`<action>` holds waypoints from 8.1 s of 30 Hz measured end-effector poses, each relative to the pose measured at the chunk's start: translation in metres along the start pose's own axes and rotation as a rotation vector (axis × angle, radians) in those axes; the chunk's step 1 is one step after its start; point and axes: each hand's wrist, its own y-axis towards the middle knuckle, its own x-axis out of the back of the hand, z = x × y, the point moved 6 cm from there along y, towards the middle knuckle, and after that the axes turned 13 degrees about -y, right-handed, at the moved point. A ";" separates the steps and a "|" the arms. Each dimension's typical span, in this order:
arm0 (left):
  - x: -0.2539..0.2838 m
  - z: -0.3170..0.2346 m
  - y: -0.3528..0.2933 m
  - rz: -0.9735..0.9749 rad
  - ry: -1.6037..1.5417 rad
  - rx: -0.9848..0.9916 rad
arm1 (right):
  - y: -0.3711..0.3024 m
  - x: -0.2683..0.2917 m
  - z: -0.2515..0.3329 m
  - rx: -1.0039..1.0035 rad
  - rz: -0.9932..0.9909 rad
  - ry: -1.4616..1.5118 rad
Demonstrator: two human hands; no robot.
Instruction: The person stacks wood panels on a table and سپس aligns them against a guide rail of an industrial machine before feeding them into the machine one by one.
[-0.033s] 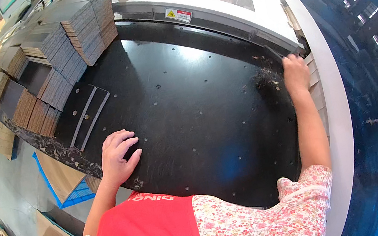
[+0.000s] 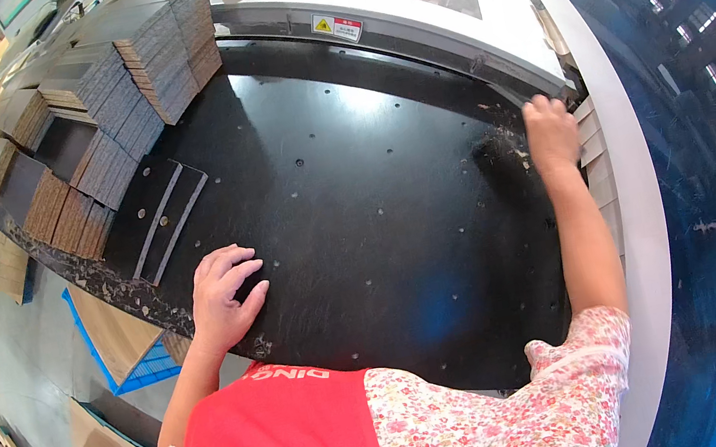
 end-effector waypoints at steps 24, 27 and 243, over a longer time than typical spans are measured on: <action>0.003 0.005 0.001 -0.022 -0.062 0.028 | 0.019 0.006 0.062 0.166 0.207 0.048; 0.002 0.003 -0.002 -0.026 -0.061 0.037 | 0.020 0.021 0.034 0.021 0.059 0.520; 0.106 0.092 -0.057 -0.740 0.340 0.654 | 0.099 0.215 0.441 0.202 0.157 1.963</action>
